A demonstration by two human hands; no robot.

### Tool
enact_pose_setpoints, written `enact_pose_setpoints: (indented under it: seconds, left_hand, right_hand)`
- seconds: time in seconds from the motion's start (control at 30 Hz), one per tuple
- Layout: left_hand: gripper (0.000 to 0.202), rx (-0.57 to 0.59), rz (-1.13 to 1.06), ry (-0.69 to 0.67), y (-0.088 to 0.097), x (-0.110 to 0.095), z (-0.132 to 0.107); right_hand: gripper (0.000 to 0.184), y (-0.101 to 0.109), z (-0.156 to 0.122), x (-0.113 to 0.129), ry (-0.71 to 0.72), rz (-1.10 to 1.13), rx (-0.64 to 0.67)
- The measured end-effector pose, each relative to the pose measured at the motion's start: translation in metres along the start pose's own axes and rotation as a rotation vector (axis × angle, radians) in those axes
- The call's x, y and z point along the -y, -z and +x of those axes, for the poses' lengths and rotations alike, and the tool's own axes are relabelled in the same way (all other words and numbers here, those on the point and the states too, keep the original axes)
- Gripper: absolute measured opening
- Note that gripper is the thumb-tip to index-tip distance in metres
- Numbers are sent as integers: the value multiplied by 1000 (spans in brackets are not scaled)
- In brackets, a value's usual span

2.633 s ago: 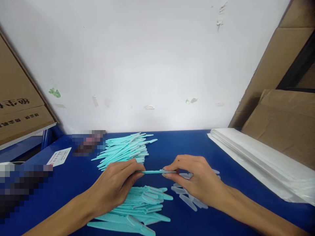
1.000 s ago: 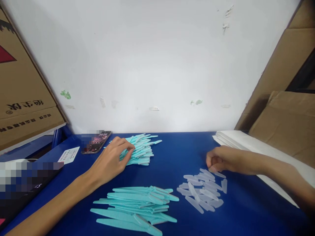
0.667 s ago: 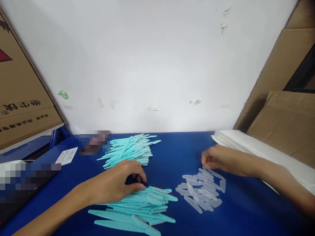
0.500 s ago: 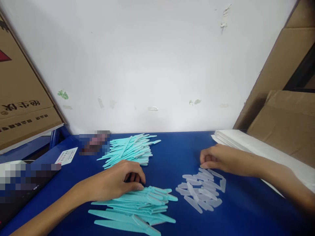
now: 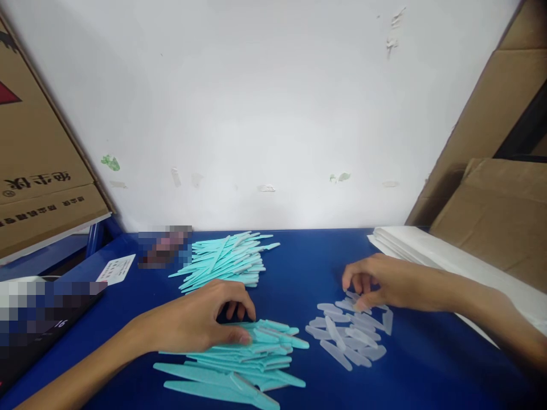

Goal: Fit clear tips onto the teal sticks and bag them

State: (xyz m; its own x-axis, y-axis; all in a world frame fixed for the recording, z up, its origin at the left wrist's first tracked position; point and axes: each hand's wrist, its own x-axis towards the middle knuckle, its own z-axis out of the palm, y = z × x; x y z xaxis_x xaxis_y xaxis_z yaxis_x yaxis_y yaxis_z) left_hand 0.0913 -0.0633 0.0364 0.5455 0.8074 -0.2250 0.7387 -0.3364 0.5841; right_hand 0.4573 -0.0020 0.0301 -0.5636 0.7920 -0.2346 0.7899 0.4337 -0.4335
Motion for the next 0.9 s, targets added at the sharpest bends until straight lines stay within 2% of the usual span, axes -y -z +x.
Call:
enact_pose_setpoints:
  seconds: [0.23,0.47,0.73,0.9]
  left_hand:
    - [24,-48,-12,-29,-6,4,7]
    - [33,-69,-17,-25,-8,12,10]
    - [35,-83,-47,-45,-10,14,11]
    - [35,-136,-12,-73,-11,13,12]
  right_hand:
    - [24,-3,2,-2,41,7,-3]
    - [34,-5,4,3,33,-20,-39]
    - [25,-16,14,5,130,-30,-67]
    - [21,-19,15,4,161,-43,-75]
